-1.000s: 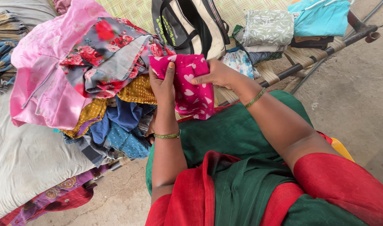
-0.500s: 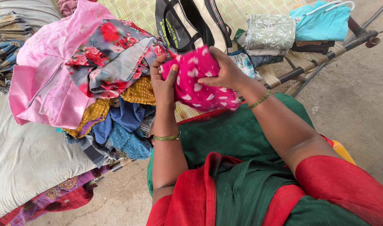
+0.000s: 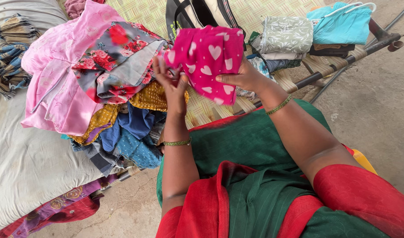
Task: The person folds a series of small clothing items, including patterned fabric, a brown pair of shorts, and various floral and solid-colored pieces, by hand on their lap.
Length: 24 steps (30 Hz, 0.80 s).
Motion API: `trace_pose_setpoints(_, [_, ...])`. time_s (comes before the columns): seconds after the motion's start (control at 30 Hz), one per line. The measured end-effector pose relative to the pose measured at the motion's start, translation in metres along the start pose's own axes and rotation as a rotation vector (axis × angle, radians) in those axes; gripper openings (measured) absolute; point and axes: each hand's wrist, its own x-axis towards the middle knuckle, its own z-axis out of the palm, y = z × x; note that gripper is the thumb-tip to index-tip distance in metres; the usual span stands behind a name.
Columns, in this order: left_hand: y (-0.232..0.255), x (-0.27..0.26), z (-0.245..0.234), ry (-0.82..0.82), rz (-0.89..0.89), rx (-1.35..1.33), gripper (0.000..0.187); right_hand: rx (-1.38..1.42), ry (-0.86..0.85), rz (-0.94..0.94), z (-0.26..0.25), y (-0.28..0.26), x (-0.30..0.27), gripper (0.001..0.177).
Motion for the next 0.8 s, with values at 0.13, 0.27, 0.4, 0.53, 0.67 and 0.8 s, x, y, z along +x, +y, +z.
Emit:
trace_pose_setpoints(0.13, [-0.003,-0.017,0.011,-0.372,-0.325,-0.043,0.118,0.397,-0.054,0.053,0.002,-0.008,-0.004,0.058])
trace_pose_setpoints(0.27, [-0.012,-0.024,0.021,-0.566,-0.494,0.029,0.090,0.344,-0.034,0.010,-0.007,-0.012,-0.005,0.058])
trace_pose_setpoints(0.4, [-0.022,-0.021,0.030,-0.360,-0.509,0.121,0.047,0.285,0.035,-0.045,-0.012,-0.018,0.001,0.073])
trace_pose_setpoints(0.53, [-0.021,-0.014,0.018,-0.280,-0.464,0.197,0.031,-0.282,0.289,0.199,-0.018,-0.027,0.010,0.080])
trace_pose_setpoints(0.67, [-0.016,-0.014,0.016,-0.303,-0.444,0.328,0.030,-1.063,0.356,-0.006,-0.016,-0.041,-0.002,0.080])
trace_pose_setpoints(0.8, [-0.016,-0.011,0.003,-0.571,-0.545,0.330,0.034,-0.657,-0.332,0.045,0.006,-0.043,0.002,0.110])
